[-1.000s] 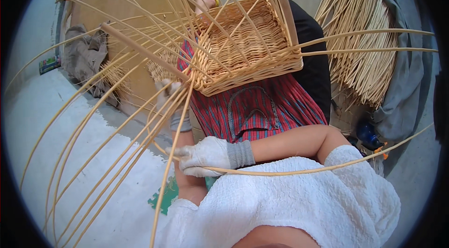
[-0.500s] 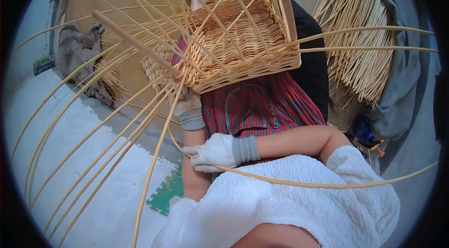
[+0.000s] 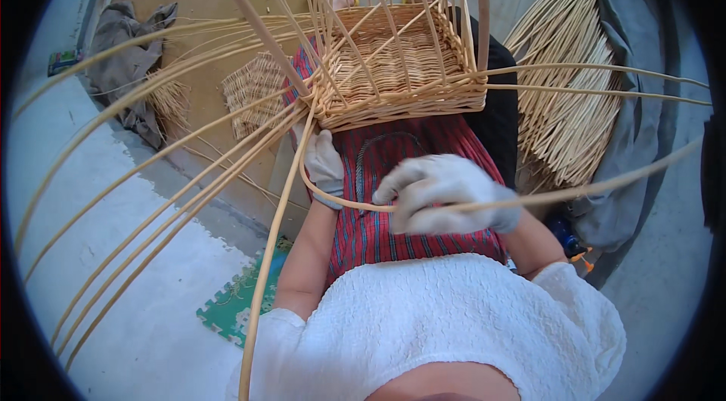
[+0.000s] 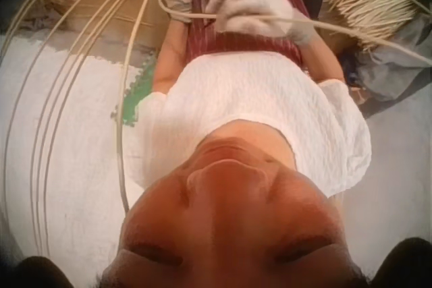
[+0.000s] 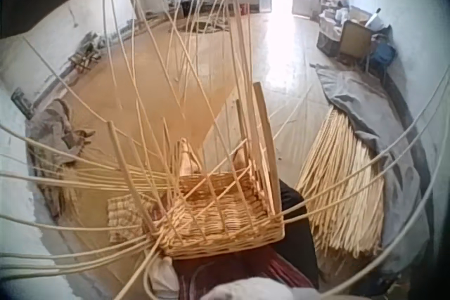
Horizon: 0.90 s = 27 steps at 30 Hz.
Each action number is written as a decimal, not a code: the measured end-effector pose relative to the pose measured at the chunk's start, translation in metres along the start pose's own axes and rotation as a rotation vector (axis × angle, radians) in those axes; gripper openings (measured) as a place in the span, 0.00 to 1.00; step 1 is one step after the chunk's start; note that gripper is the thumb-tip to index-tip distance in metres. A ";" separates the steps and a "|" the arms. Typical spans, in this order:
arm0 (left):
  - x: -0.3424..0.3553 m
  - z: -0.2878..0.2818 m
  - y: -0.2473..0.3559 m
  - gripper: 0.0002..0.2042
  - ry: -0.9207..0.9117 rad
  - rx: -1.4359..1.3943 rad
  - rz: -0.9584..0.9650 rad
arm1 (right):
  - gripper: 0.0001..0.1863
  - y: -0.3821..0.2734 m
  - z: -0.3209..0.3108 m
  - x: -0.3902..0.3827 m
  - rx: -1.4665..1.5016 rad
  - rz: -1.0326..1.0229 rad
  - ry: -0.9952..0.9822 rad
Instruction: The person sits on the floor and weaves a basket using thin bamboo strips. They interlace the strips through a vertical frame, periodically rotating the basket and using a metal ruler to measure dimensions.
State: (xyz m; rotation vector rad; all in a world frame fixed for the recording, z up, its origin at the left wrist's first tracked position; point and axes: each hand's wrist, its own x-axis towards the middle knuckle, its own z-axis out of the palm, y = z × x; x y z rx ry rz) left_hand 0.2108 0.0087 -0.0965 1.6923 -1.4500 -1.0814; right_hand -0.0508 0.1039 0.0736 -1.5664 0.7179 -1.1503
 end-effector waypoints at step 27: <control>0.178 -0.039 0.087 0.46 -1.343 -0.122 0.865 | 0.12 0.049 0.110 0.074 -0.877 0.009 0.097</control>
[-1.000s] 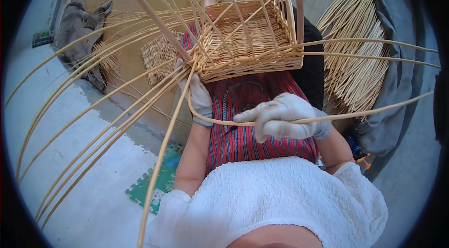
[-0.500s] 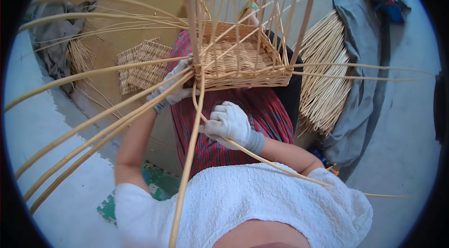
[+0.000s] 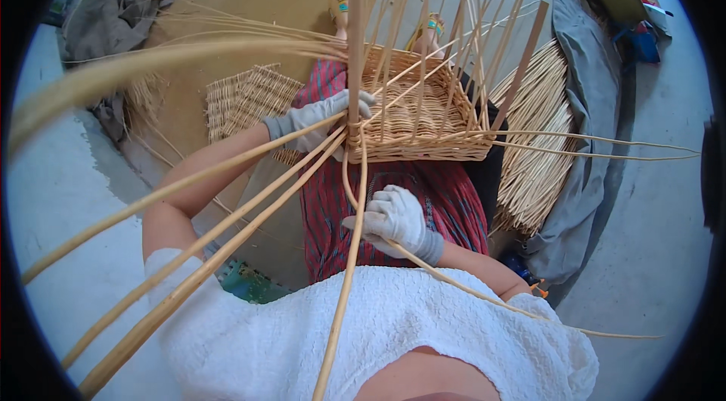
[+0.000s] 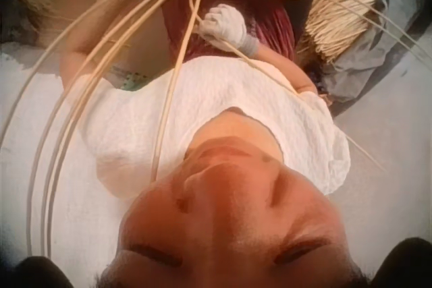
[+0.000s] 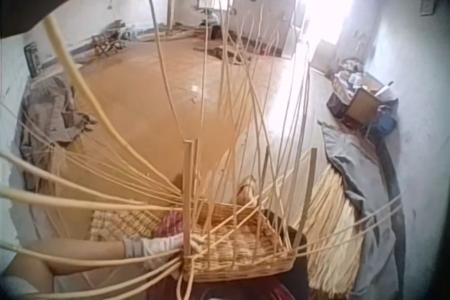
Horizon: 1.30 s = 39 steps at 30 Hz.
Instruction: The person sits on the floor and weaves a basket using thin bamboo strips. They interlace the strips through a vertical frame, periodically rotating the basket and using a metal ruler to measure dimensions.
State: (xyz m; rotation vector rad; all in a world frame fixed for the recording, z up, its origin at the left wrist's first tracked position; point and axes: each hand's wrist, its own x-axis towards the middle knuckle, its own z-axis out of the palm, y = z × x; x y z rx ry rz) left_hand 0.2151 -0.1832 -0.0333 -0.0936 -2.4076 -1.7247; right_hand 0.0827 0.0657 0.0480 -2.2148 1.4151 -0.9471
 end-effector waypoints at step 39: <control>0.003 0.155 0.000 0.48 1.154 -0.285 -0.297 | 0.18 0.110 0.007 -0.038 0.655 0.913 0.652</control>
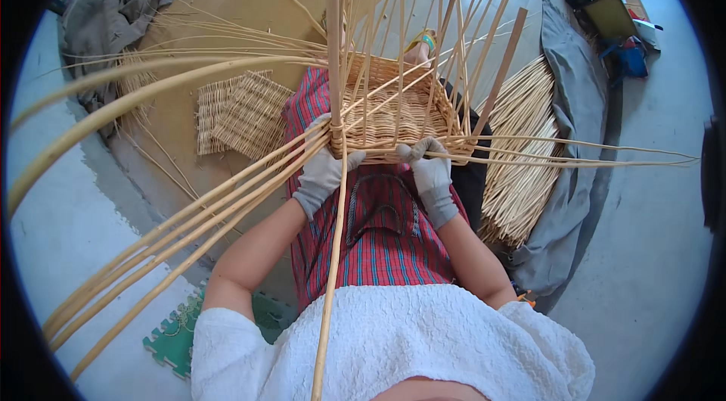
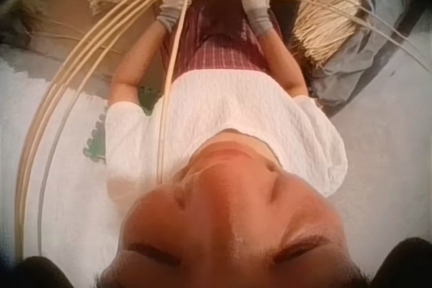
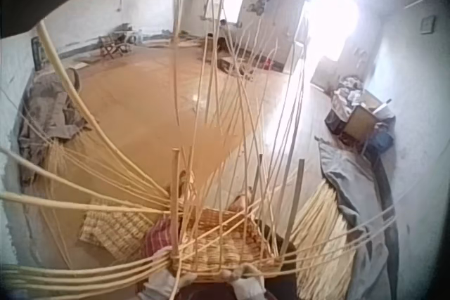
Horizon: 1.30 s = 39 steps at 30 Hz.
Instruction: The person sits on the floor and weaves a basket using thin bamboo strips. They interlace the strips through a vertical frame, periodically rotating the basket and using a metal ruler to measure dimensions.
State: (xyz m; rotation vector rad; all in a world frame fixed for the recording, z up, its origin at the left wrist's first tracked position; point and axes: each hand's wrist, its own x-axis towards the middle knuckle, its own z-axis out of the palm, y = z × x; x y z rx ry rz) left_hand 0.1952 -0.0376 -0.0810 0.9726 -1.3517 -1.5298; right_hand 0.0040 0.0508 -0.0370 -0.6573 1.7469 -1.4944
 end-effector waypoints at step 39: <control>0.014 0.004 -0.018 0.33 0.173 -0.028 -0.190 | 0.30 -0.114 0.161 0.153 0.408 -0.458 0.096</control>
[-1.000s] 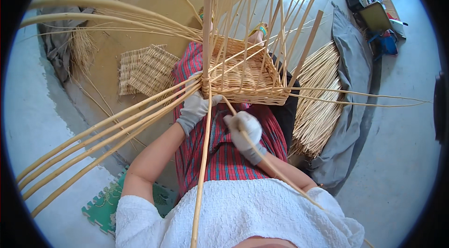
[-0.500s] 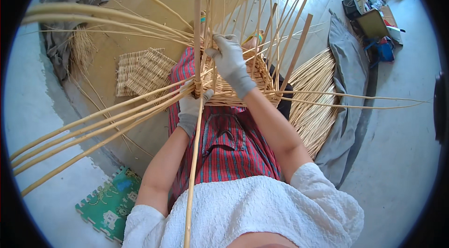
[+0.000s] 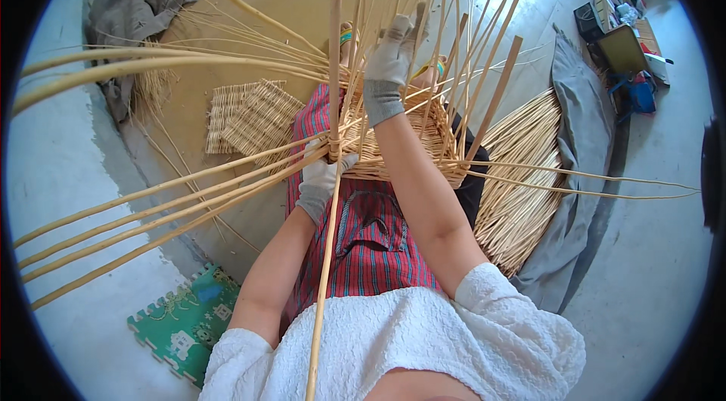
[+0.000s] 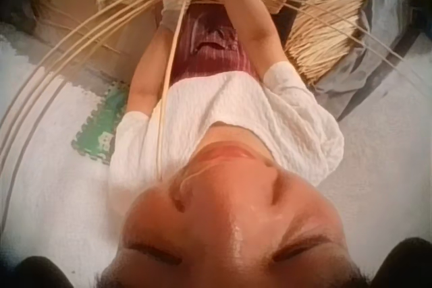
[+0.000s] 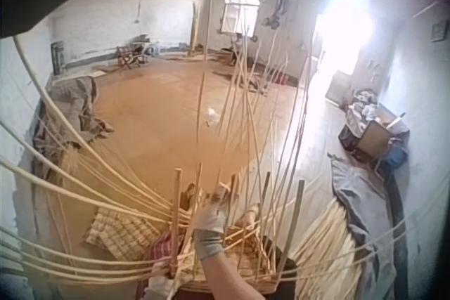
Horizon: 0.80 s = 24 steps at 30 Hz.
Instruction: The person sits on the floor and weaves a basket using thin bamboo strips. They interlace the strips through a vertical frame, periodically rotating the basket and using a metal ruler to measure dimensions.
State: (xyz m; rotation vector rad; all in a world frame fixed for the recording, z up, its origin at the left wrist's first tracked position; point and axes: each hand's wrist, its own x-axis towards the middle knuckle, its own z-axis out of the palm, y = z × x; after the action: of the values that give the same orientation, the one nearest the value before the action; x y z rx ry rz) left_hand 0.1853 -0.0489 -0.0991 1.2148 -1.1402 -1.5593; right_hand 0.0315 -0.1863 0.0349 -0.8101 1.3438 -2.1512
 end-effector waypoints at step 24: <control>-0.069 0.057 0.038 0.19 -0.073 0.261 -0.070 | 0.17 -0.060 -0.240 -0.139 0.126 0.092 -0.083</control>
State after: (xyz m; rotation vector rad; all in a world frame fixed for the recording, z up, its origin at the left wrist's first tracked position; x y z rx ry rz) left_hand 0.1450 0.0172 -0.0401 1.3904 -1.3959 -1.5522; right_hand -0.0417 0.0819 -0.0252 -0.7641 1.1689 -2.0844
